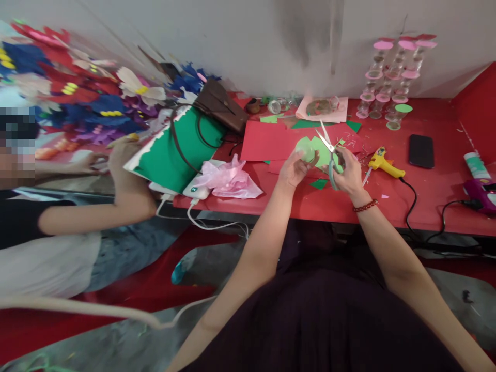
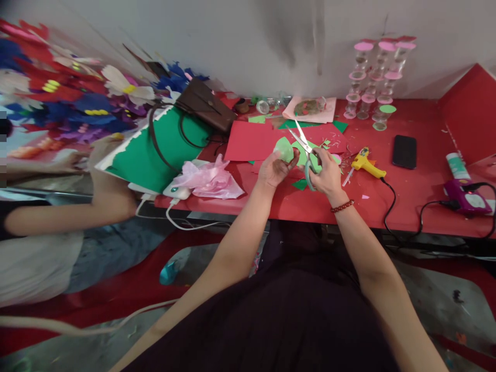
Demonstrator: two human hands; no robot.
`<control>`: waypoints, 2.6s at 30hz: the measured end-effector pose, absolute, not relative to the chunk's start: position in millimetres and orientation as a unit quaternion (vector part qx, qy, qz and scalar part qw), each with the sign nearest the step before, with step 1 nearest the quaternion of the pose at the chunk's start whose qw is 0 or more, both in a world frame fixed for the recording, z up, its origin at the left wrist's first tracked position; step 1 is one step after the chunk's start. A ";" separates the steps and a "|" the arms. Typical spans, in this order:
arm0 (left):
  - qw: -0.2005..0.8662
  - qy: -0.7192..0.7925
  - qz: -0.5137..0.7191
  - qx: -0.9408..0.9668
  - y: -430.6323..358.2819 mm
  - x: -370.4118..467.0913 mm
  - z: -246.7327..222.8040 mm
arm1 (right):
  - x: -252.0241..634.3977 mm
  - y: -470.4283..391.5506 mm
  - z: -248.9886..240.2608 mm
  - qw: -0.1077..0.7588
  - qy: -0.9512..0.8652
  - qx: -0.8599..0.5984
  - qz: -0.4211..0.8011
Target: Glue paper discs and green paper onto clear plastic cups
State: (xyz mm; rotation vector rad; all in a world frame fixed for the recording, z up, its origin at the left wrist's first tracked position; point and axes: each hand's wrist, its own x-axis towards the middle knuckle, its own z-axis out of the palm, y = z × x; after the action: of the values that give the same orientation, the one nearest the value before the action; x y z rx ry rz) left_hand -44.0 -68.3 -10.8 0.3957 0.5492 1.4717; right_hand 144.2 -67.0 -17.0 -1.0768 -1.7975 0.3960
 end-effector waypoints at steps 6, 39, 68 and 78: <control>0.678 0.274 0.661 0.167 -71.0 -42.2 -6.4 | 143.5 -72.5 -16.9 0.426 -0.776 -0.447 0.128; 0.664 0.331 0.653 0.153 -63.9 -49.6 -13.7 | 145.5 -70.8 -18.3 0.435 -0.766 -0.427 0.204; 0.648 0.302 0.689 0.120 -58.1 -51.8 -13.9 | 144.7 -73.0 -16.4 0.430 -0.753 -0.431 0.250; 0.653 0.261 0.706 0.088 -61.0 -53.7 -7.6 | 146.1 -77.1 -12.2 0.416 -0.763 -0.441 0.226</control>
State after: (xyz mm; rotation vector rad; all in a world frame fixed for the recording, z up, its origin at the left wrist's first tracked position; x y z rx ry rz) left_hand -53.7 -61.0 -7.6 0.2000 0.5915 1.6012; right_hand 146.1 -77.1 -12.2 -1.1073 -1.9160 0.5671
